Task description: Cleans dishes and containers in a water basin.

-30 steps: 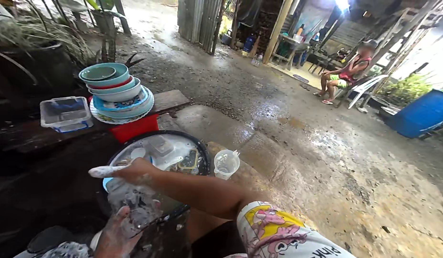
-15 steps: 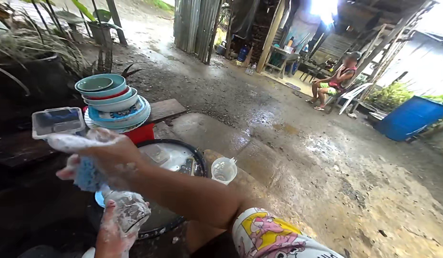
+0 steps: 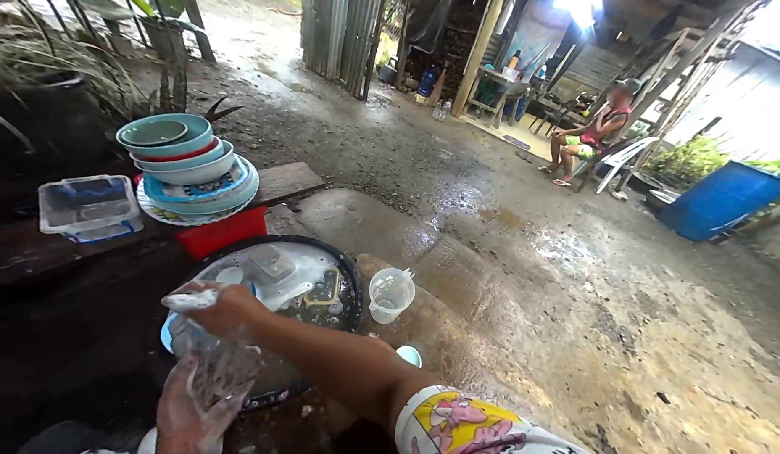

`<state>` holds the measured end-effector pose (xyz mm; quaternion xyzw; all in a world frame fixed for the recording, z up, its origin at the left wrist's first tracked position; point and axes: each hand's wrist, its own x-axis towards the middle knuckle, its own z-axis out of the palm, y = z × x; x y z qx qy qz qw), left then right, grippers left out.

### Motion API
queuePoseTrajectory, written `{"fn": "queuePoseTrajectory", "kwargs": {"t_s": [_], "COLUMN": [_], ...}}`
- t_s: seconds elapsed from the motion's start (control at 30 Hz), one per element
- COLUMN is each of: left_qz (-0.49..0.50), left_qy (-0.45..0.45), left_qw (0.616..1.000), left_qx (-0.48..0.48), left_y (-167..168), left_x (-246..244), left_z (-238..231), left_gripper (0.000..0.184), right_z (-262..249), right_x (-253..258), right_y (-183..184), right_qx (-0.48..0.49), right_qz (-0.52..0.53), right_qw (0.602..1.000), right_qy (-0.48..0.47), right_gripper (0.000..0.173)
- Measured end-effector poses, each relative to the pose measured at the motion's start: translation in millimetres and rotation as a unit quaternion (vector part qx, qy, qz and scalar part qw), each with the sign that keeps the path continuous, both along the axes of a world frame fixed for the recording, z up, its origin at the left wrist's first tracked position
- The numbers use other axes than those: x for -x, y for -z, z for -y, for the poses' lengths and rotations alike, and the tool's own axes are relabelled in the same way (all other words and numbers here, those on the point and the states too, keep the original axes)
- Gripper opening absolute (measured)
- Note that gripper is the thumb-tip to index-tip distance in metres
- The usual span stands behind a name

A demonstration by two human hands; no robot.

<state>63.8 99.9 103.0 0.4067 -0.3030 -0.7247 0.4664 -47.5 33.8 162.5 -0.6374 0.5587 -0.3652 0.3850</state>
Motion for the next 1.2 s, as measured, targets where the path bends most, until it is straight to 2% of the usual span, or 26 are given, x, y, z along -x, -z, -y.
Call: {"fn": "queuePoseTrajectory", "kwargs": {"t_s": [0.07, 0.1, 0.13, 0.17, 0.2, 0.23, 0.27, 0.3, 0.33, 0.4, 0.43, 0.5, 0.53, 0.57, 0.6, 0.67, 0.7, 0.73, 0.8, 0.87, 0.9, 0.97, 1.03, 1.07, 1.13, 1.2], "left_qz": [0.012, 0.075, 0.135, 0.16, 0.152, 0.101, 0.027, -0.058, -0.094, 0.006, 0.04, 0.015, -0.033, -0.078, -0.091, 0.003, 0.052, 0.082, 0.087, 0.097, 0.118, 0.19, 0.287, 0.312, 0.269, 0.123], "left_qy": [0.059, 0.068, 0.066, 0.054, 0.043, 0.028, 0.009, 0.015, 0.03, 0.05, 0.056, 0.037, 0.023, 0.019, 0.026, 0.036, 0.024, 0.011, -0.028, -0.103, -0.138, -0.162, -0.088, -0.042, 0.034, 0.003], "left_qw": [0.997, 0.994, 0.987, 0.985, 0.987, 0.994, 0.997, 0.995, 0.993, 0.998, 0.997, 0.996, 0.995, 0.993, 0.993, 0.999, 0.998, 0.996, 0.995, 0.99, 0.983, 0.968, 0.954, 0.949, 0.962, 0.991], "left_qx": [0.037, 0.05, 0.053, 0.04, 0.01, -0.032, -0.067, -0.074, -0.067, -0.049, -0.047, -0.078, -0.089, -0.085, -0.07, -0.015, 0.004, 0.017, 0.026, 0.001, -0.011, 0.001, 0.026, 0.029, 0.022, -0.048], "left_y": [6.6, 5.6, -0.7, -7.5, -16.6, -23.0, -26.3, -22.2, -18.1, -17.6, -16.3, -25.4, -30.5, -30.1, -26.2, -14.3, -9.0, -8.2, -8.1, -5.4, 1.9, 21.2, 31.1, 24.1, -0.1, -0.8], "left_x": [1.4, 7.8, 15.8, 22.3, 23.4, 19.0, 15.0, 12.9, 12.8, 11.9, 9.6, 3.7, -0.3, -3.2, -5.0, -6.0, -4.0, -2.7, -2.2, -5.5, -10.4, -21.1, -23.4, -21.1, -19.4, -9.1], "left_z": [-2.9, -5.4, -9.7, -13.5, -16.9, -18.5, -19.9, -18.7, -17.6, -16.4, -15.2, -18.9, -19.9, -18.6, -15.5, -9.5, -6.1, -4.4, -1.5, 4.0, 10.1, 22.3, 24.6, 18.5, 1.4, 0.7], "left_gripper": [0.039, 0.032, 0.032, 0.033, 0.029, 0.027, 0.028, 0.036, 0.037, 0.025, 0.03, 0.031, 0.03, 0.03, 0.03, 0.027, 0.034, 0.042, 0.054, 0.055, 0.054, 0.047, 0.04, 0.039, 0.04, 0.042], "right_z": [8.4, 6.7, 1.3, -5.3, -12.6, -21.9, -33.1, -36.4, -30.6, -15.7, -12.2, -19.0, -25.3, -28.2, -25.0, -9.9, -4.7, -2.9, -8.6, -34.5, -50.6, -73.7, -72.3, -62.7, -30.8, -8.5], "right_x": [7.4, 7.1, 7.3, 10.7, 15.4, 19.0, 23.1, 28.1, 29.9, 26.7, 24.2, 21.7, 17.0, 12.8, 11.3, 8.1, 5.2, 4.6, 2.5, -9.9, -17.0, -31.2, -40.0, -38.9, -25.8, -9.9], "right_y": [-16.6, -22.9, -23.3, -17.3, -7.9, 1.5, 4.4, 8.3, 13.5, 12.3, 18.7, 32.3, 31.2, 26.5, 22.1, 16.5, 20.0, 28.2, 50.1, 59.6, 62.8, 59.7, 42.3, 35.6, 37.0, 46.5], "right_qx": [-0.074, -0.102, -0.107, -0.086, -0.056, -0.037, -0.057, -0.082, -0.082, -0.059, -0.035, -0.005, -0.024, -0.038, -0.043, -0.028, -0.019, -0.007, -0.017, -0.061, -0.066, -0.024, 0.01, 0.006, -0.001, -0.071], "right_qz": [-0.168, -0.257, -0.289, -0.265, -0.184, -0.058, 0.068, 0.137, 0.146, 0.0, -0.05, 0.05, 0.125, 0.146, 0.112, -0.044, -0.08, -0.048, 0.105, 0.131, 0.099, -0.039, -0.194, -0.214, -0.131, 0.032], "right_qw": [0.981, 0.958, 0.948, 0.958, 0.98, 0.997, 0.996, 0.987, 0.986, 0.998, 0.997, 0.999, 0.991, 0.987, 0.992, 0.997, 0.994, 0.997, 0.993, 0.981, 0.987, 0.999, 0.977, 0.974, 0.991, 0.997], "right_qy": [-0.065, -0.081, -0.081, -0.071, -0.056, -0.029, -0.002, 0.018, 0.016, -0.037, -0.051, -0.013, 0.035, 0.056, 0.038, -0.052, -0.067, -0.053, 0.054, 0.128, 0.113, 0.002, -0.083, -0.078, -0.036, 0.0], "right_gripper": [0.031, 0.033, 0.033, 0.033, 0.032, 0.031, 0.031, 0.03, 0.027, 0.025, 0.026, 0.025, 0.026, 0.027, 0.028, 0.024, 0.027, 0.027, 0.027, 0.033, 0.034, 0.037, 0.048, 0.048, 0.041, 0.033]}}
